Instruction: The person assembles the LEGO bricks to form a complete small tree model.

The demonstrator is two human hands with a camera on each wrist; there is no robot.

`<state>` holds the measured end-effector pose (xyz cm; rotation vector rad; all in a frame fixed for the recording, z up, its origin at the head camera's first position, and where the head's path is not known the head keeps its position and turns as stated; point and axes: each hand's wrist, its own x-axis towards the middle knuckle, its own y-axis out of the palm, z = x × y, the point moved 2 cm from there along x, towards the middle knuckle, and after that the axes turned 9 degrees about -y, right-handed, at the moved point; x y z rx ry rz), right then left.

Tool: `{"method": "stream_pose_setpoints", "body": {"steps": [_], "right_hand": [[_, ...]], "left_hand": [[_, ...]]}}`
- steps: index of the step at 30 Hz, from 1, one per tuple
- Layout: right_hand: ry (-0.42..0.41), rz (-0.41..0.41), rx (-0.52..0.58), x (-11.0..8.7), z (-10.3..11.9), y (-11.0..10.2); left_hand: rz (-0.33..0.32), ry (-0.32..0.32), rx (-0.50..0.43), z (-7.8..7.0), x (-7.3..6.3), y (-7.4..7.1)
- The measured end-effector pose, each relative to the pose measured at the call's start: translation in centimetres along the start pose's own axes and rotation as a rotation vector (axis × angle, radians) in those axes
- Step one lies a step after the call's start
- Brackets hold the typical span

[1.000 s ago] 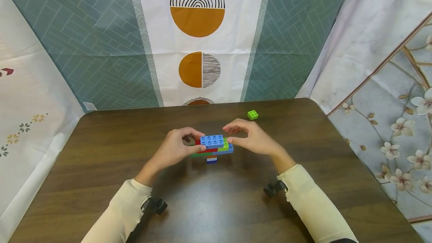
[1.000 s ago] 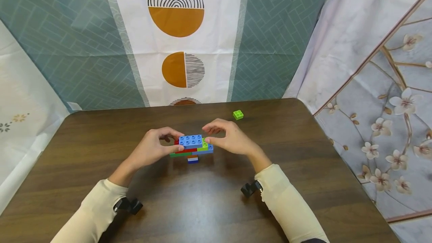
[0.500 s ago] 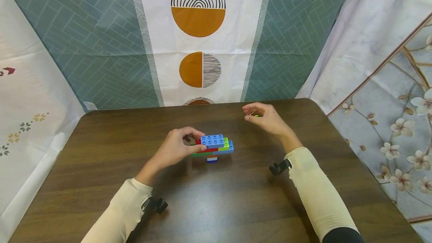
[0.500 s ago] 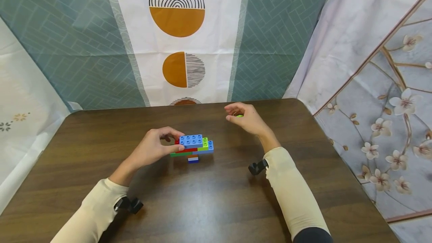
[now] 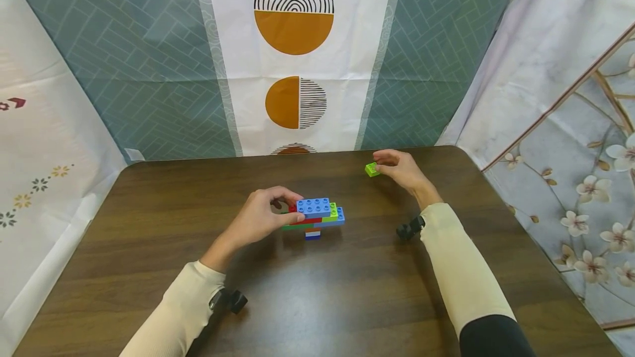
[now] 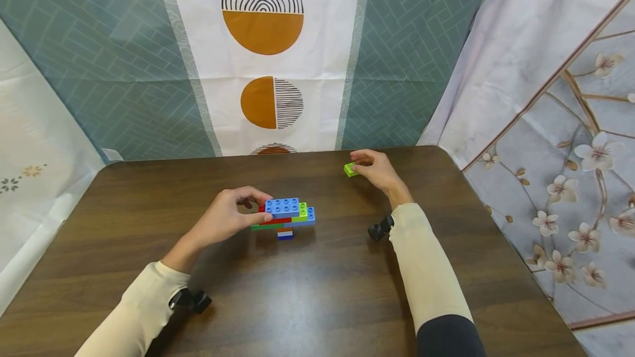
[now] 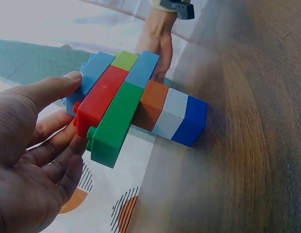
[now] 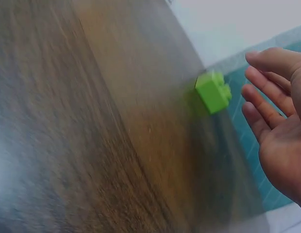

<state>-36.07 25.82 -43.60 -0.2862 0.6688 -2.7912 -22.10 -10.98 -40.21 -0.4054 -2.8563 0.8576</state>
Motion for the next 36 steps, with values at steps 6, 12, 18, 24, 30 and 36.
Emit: {"method": "stream_pose_setpoints", "body": {"steps": [6,12,18,24,30,36], "right_hand": [[0.069,-0.011,-0.023,0.5,-1.8,-0.5],[0.086,0.003,-0.031,0.8,-2.7,-0.3],[0.077,0.029,-0.104,1.0,-2.7,0.0],[0.075,0.047,-0.16,1.2,-2.5,0.2],[0.081,0.037,-0.164,1.3,-2.7,0.4],[0.081,0.025,-0.157,1.3,-2.7,0.7]], "left_hand": [[0.01,-0.005,-0.011,0.0,0.1,0.1],[0.009,-0.003,-0.015,-0.1,0.1,0.1],[0.008,-0.001,-0.015,-0.2,0.1,0.0],[0.009,-0.007,-0.014,-0.1,0.1,-0.1],[0.012,-0.009,-0.028,-0.1,0.2,-0.1],[0.011,-0.013,-0.029,0.1,0.1,-0.1]]}}
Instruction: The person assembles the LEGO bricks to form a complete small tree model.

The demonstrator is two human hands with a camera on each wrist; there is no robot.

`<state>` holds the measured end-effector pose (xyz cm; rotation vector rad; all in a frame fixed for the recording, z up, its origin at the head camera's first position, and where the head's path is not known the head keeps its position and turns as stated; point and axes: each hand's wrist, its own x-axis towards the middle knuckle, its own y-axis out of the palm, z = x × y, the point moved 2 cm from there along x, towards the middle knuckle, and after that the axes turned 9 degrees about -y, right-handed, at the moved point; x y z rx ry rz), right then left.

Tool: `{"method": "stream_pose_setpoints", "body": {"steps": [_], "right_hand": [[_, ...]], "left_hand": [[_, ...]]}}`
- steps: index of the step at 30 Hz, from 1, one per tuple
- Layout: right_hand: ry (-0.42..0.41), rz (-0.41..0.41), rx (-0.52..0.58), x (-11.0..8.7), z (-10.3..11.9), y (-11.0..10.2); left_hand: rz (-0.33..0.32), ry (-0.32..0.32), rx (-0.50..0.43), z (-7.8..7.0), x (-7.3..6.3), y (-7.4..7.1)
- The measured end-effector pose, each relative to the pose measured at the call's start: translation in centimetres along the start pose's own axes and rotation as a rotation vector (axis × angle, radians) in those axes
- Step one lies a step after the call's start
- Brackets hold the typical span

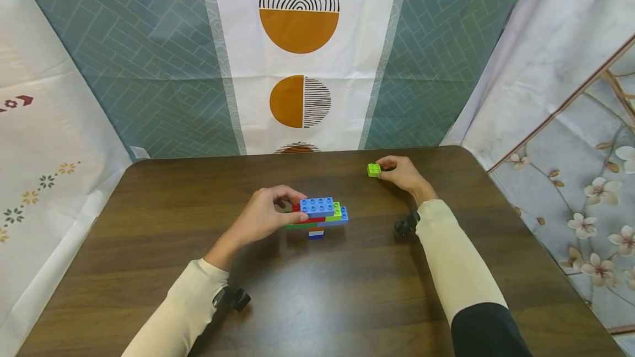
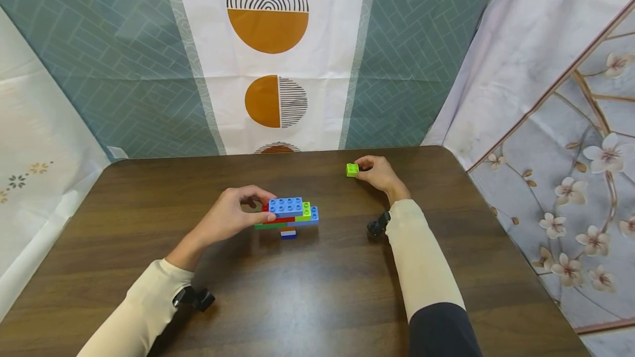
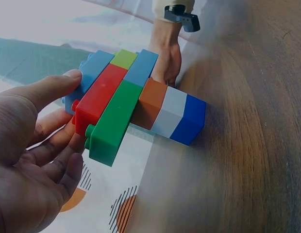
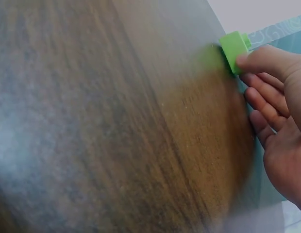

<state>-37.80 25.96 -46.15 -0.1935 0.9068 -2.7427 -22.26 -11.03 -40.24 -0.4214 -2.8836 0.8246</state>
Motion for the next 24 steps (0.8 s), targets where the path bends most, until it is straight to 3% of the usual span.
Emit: {"method": "stream_pose_setpoints", "body": {"steps": [11,24], "right_hand": [[-0.035,-0.023,0.006,-0.8,1.6,0.5],[-0.164,-0.012,0.006,-2.2,5.5,1.0]], "left_hand": [[-0.004,0.002,0.009,0.1,-0.1,-0.1],[-0.004,0.001,0.025,0.2,-0.1,0.0]]}}
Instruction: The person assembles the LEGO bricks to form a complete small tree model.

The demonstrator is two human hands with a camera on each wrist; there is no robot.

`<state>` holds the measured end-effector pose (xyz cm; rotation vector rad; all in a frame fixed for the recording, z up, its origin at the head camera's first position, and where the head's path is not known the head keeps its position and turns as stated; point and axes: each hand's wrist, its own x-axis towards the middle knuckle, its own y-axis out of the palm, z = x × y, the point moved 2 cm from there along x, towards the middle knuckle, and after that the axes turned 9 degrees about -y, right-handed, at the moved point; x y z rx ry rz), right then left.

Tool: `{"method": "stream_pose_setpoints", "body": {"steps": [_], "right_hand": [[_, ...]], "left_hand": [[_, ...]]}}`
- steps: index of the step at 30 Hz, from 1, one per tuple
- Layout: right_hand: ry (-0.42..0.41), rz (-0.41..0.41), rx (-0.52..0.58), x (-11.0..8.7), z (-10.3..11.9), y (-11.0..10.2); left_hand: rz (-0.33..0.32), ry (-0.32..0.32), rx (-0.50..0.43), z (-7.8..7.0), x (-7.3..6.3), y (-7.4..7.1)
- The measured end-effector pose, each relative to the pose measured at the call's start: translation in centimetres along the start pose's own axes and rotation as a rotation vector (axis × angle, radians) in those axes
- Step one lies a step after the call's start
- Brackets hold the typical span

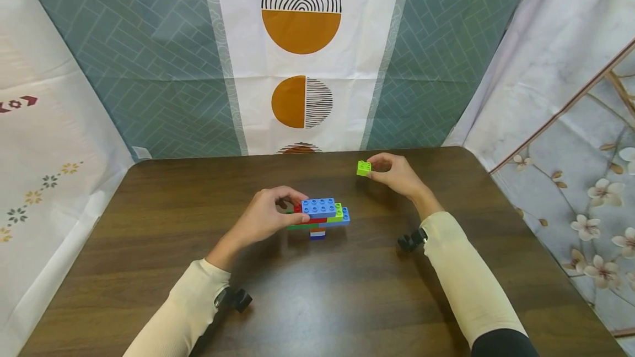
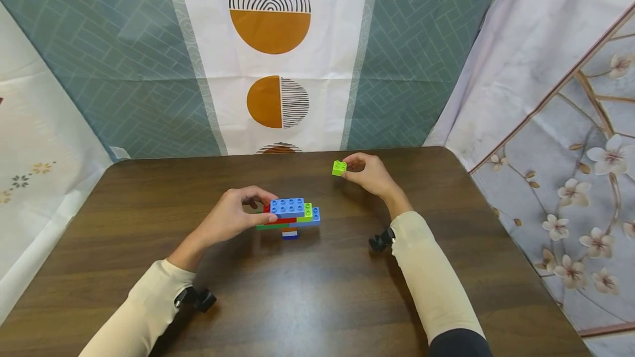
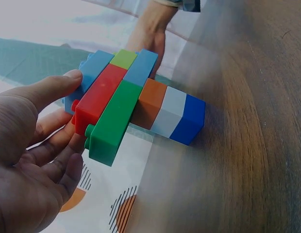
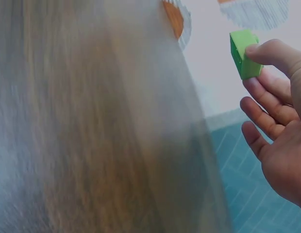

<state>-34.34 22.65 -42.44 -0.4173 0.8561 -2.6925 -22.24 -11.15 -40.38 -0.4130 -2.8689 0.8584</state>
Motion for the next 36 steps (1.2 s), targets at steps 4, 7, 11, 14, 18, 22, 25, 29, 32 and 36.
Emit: {"method": "stream_pose_setpoints", "body": {"steps": [4,7,11,14,18,22,25,29,32,36], "right_hand": [[-0.049,0.016,-0.01,-0.2,2.2,0.3],[-0.086,0.035,-0.023,-0.4,3.8,0.7],[-0.129,0.046,-0.026,-1.0,5.5,1.4],[-0.158,0.047,-0.019,-1.5,6.6,1.9],[-0.193,0.055,-0.016,-2.2,8.2,2.7],[-0.228,0.075,-0.032,-2.9,9.7,3.4],[-0.249,0.084,-0.051,-3.5,10.8,3.8],[-0.286,0.084,-0.059,-4.1,11.8,4.1],[-0.31,0.093,-0.06,-4.4,12.3,4.4],[-0.341,0.104,-0.057,-4.7,12.7,4.8]], "left_hand": [[0.001,-0.002,-0.013,-0.1,0.0,-0.1],[0.0,-0.008,-0.018,-0.1,-0.1,-0.1],[-0.003,0.0,-0.016,0.0,0.0,0.0],[-0.001,0.005,-0.018,0.0,0.0,0.0],[0.001,0.002,-0.012,-0.1,0.0,0.1],[0.001,0.001,-0.004,-0.1,0.1,0.1],[-0.003,0.007,0.001,-0.1,0.0,0.1],[-0.006,0.024,0.008,-0.2,-0.1,0.1],[-0.005,0.034,0.01,-0.3,-0.2,0.1],[-0.008,0.042,0.006,-0.3,-0.2,0.1]]}}
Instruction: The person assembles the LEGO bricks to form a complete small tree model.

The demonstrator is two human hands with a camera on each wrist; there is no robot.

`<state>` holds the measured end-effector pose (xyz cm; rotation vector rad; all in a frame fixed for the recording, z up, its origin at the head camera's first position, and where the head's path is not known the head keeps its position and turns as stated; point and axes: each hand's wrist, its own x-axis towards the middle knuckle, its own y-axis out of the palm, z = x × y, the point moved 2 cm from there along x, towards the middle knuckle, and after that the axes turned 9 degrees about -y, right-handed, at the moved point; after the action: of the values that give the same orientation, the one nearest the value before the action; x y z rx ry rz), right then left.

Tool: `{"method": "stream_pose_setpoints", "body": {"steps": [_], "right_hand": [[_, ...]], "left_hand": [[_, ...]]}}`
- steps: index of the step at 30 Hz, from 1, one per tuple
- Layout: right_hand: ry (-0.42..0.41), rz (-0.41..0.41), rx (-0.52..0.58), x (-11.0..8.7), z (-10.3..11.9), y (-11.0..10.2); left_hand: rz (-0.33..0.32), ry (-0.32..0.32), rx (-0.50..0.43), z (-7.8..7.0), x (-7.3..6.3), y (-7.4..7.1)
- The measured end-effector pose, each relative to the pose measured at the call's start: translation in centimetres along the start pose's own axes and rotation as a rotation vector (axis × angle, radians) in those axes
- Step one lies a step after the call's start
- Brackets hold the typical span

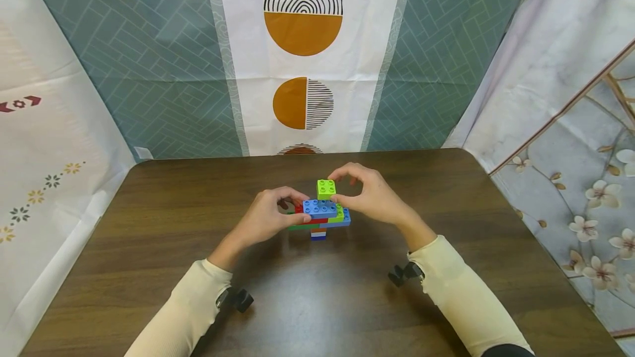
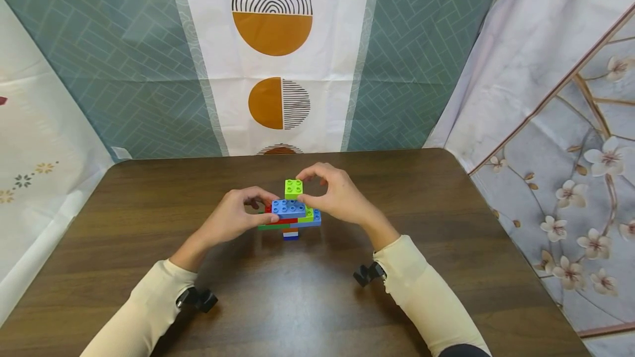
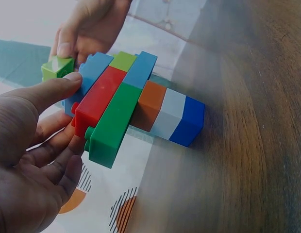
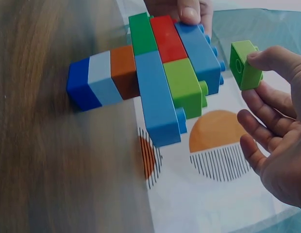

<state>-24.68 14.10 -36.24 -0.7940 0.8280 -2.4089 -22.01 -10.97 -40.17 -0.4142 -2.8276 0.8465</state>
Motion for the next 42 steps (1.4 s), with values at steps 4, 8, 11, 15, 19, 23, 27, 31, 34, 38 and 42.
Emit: {"method": "stream_pose_setpoints", "body": {"steps": [4,8,11,15,19,23,27,31,34,38,42], "right_hand": [[-0.02,0.007,0.006,-0.1,0.4,0.4],[-0.013,0.023,0.014,-0.3,0.6,0.7],[-0.006,0.032,0.028,-0.4,0.7,0.9],[-0.011,0.046,0.044,-0.4,0.5,1.3],[-0.017,0.056,0.045,-0.6,0.3,1.6],[-0.024,0.055,0.04,-0.7,0.2,1.7],[-0.026,0.053,0.049,-0.8,0.3,1.8],[-0.025,0.049,0.056,-0.8,0.4,1.8],[-0.034,0.048,0.052,-0.8,0.4,1.9],[-0.05,0.048,0.049,-0.8,0.4,1.9],[-0.055,0.049,0.045,-0.8,0.3,1.9]], "left_hand": [[-0.004,0.009,-0.004,0.0,0.0,0.0],[-0.005,0.018,-0.007,0.0,0.0,0.1],[-0.005,0.017,-0.009,0.0,0.0,0.0],[-0.006,0.017,-0.007,0.1,0.0,0.1],[-0.009,0.022,-0.005,0.1,0.0,0.1],[-0.015,0.028,-0.001,0.0,0.0,0.1],[-0.024,0.036,0.003,-0.1,0.0,0.1],[-0.042,0.044,0.011,-0.2,-0.1,0.3],[-0.067,0.056,-0.007,-0.4,0.0,0.6],[-0.112,0.095,-0.06,-1.0,0.0,1.0],[-0.137,0.123,-0.086,-1.3,-0.1,1.1]]}}
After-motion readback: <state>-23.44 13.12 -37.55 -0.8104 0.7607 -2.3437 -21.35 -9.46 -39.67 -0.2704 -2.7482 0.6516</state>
